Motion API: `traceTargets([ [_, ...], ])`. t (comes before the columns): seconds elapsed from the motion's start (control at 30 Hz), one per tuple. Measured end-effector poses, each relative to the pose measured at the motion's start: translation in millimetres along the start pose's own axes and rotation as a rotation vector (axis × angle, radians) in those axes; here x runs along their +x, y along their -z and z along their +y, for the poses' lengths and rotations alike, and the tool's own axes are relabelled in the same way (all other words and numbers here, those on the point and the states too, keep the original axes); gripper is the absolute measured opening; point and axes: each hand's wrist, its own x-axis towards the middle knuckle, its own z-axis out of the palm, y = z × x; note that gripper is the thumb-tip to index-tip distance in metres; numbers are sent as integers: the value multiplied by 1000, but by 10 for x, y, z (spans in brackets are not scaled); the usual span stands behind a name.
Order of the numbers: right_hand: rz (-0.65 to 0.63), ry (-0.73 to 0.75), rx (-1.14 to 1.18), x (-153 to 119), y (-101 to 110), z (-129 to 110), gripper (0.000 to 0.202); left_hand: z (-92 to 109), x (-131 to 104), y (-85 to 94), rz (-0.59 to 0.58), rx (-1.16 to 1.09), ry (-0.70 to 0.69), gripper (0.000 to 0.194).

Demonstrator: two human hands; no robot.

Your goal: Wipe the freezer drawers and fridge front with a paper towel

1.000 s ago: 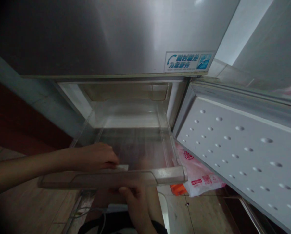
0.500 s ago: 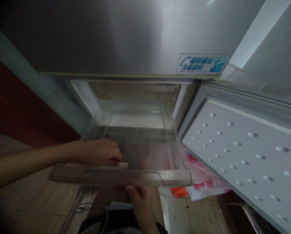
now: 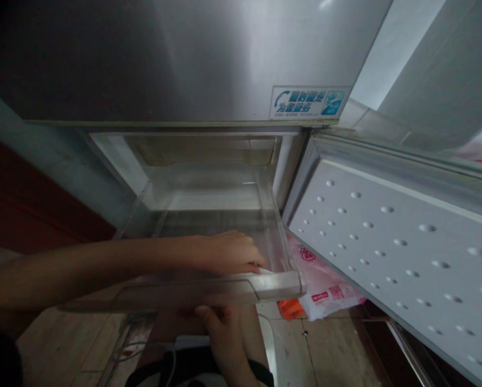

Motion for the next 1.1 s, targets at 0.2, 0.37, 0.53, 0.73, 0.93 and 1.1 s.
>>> traceTargets([
  [0.2, 13, 13, 35, 27, 10, 59, 23, -248, -775, -198, -33, 48, 150, 22],
  [0.37, -27, 50, 23, 48, 42, 168, 28, -361, -1527, -327, -53, 52, 365, 22],
  [0.53, -23, 63, 26, 37, 42, 212, 26, -446, -1930, -362, 8, -72, 439, 23],
  [0.73, 40, 92, -20, 53, 50, 306, 29, -335, -1564, -255, -36, 40, 326, 16],
  [0.93, 15, 69, -42, 53, 46, 258, 27, -170, -637, -3, -20, -32, 31, 20],
  [1.1, 36, 76, -58, 39, 12, 136, 28, -35, 4, 101, -8, -22, -91, 18],
])
